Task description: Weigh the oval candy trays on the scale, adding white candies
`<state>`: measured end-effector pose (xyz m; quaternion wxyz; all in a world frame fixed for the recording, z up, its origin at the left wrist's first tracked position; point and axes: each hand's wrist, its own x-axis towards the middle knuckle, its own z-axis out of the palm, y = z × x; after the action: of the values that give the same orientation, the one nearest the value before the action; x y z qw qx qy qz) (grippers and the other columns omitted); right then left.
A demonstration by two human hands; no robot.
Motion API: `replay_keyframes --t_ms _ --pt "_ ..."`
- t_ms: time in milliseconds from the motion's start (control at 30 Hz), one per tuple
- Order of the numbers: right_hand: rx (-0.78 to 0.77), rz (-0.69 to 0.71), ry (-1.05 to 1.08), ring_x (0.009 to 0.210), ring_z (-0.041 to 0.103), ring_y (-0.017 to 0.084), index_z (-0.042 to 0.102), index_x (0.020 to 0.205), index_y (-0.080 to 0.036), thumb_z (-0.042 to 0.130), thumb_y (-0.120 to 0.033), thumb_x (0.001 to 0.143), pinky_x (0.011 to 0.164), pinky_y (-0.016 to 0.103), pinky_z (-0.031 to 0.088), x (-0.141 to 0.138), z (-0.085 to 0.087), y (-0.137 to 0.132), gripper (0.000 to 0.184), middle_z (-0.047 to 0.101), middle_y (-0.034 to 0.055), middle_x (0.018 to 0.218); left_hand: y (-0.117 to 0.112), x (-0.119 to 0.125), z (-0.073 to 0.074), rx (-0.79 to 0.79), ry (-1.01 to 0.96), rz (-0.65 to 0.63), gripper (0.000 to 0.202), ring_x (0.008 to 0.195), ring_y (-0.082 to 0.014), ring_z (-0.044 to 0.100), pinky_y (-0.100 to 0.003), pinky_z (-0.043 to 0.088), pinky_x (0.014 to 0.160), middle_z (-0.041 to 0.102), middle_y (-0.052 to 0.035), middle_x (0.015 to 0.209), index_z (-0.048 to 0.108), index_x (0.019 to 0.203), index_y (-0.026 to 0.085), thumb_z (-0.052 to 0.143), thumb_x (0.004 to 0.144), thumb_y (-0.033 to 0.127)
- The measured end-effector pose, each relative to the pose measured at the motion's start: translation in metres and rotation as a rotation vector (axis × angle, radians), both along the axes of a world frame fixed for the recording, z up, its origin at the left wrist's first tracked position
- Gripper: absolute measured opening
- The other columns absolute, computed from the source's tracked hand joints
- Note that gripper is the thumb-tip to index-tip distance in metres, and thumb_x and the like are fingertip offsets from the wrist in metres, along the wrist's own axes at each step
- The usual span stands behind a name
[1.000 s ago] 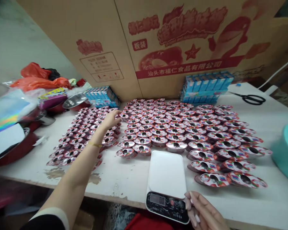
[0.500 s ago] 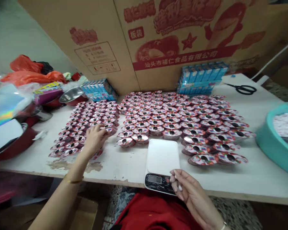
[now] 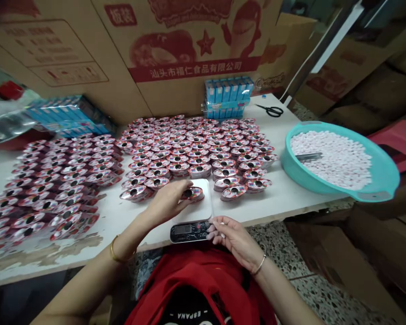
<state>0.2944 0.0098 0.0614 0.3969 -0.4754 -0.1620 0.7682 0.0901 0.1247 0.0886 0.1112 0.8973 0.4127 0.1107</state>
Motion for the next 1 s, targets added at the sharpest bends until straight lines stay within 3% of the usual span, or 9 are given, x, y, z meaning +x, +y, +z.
replay_keyframes --t_ms 67,133,200,267,333,533,700,833,1000 --pt "-0.014 0.020 -0.007 0.075 0.065 0.011 0.064 0.092 -0.014 0.081 -0.029 0.071 0.070 0.019 0.052 0.005 0.004 0.002 0.030 0.069 0.0057 0.085 0.001 -0.003 -0.002 0.001 -0.019 -0.037 0.029 0.094 -0.0224 0.062 -0.034 0.048 0.078 0.065 -0.0085 0.102 0.052 0.112 0.020 0.056 0.086 0.031" --pt "-0.002 0.065 -0.027 0.075 0.065 0.011 0.064 0.095 -0.014 0.081 -0.028 0.070 0.070 0.019 0.052 0.009 0.009 0.008 0.033 0.070 0.0061 0.084 -0.003 -0.014 -0.001 0.006 -0.071 -0.049 0.041 0.103 -0.0237 0.060 -0.037 0.048 0.085 0.062 -0.0101 0.113 0.049 0.122 0.021 0.058 0.085 0.035" --pt "0.040 0.125 -0.064 0.063 0.061 0.008 0.063 0.091 -0.013 0.079 -0.031 0.072 0.056 0.016 0.047 0.013 0.014 0.015 0.030 0.068 0.0042 0.076 -0.011 -0.031 -0.002 0.034 -0.146 0.005 0.047 0.111 -0.0240 0.057 -0.039 0.046 0.092 0.060 -0.0108 0.120 0.046 0.128 0.022 0.058 0.085 0.037" --pt "0.090 0.191 -0.121 0.048 0.050 0.004 0.062 0.081 -0.013 0.075 -0.036 0.076 0.041 0.014 0.034 0.016 0.017 0.023 0.027 0.062 0.0006 0.064 -0.024 -0.051 -0.008 0.066 -0.221 0.112 0.042 0.111 -0.0230 0.056 -0.039 0.046 0.095 0.061 -0.0099 0.119 0.048 0.126 0.023 0.056 0.087 0.037" --pt "0.124 0.232 -0.173 0.043 0.042 0.003 0.060 0.074 -0.013 0.073 -0.039 0.078 0.037 0.014 0.025 0.020 0.020 0.031 0.029 0.058 -0.0013 0.059 -0.041 -0.072 -0.022 0.062 -0.270 0.227 0.034 0.106 -0.0215 0.058 -0.037 0.046 0.093 0.063 -0.0085 0.113 0.052 0.120 0.023 0.054 0.089 0.036" --pt "0.286 0.343 -0.338 0.047 0.046 0.006 0.066 0.092 -0.014 0.077 -0.029 0.071 0.044 0.020 0.033 0.019 0.045 0.059 0.028 0.061 -0.0005 0.061 -0.089 -0.117 -0.085 -0.070 -0.234 0.460 0.033 0.103 -0.0219 0.058 -0.037 0.048 0.090 0.061 -0.0094 0.108 0.053 0.118 0.021 0.049 0.090 0.037" --pt "0.558 0.401 -0.591 0.046 0.047 0.008 0.066 0.083 -0.016 0.067 -0.022 0.079 0.046 0.023 0.034 -0.007 0.067 0.091 0.007 0.059 -0.0015 0.055 -0.102 -0.121 -0.115 0.038 -0.149 0.544 0.029 0.105 -0.0254 0.055 -0.040 0.044 0.087 0.059 -0.0115 0.112 0.056 0.114 0.022 0.047 0.089 0.035" --pt "0.754 0.470 -0.841 0.051 0.047 0.010 0.066 0.076 -0.017 0.062 -0.011 0.080 0.051 0.025 0.034 -0.032 0.062 0.110 0.008 0.056 -0.0017 0.054 -0.102 -0.122 -0.121 0.081 -0.123 0.529 0.027 0.102 -0.0253 0.055 -0.038 0.043 0.083 0.060 -0.0104 0.110 0.058 0.112 0.023 0.049 0.088 0.034" --pt "0.977 0.609 -1.139 0.072 0.053 0.014 0.065 0.074 -0.016 0.060 -0.001 0.075 0.070 0.029 0.040 -0.050 0.054 0.116 0.016 0.060 0.0037 0.077 -0.101 -0.126 -0.126 0.147 -0.138 0.498 0.027 0.098 -0.0238 0.055 -0.037 0.043 0.082 0.062 -0.0098 0.107 0.059 0.112 0.022 0.052 0.088 0.032"
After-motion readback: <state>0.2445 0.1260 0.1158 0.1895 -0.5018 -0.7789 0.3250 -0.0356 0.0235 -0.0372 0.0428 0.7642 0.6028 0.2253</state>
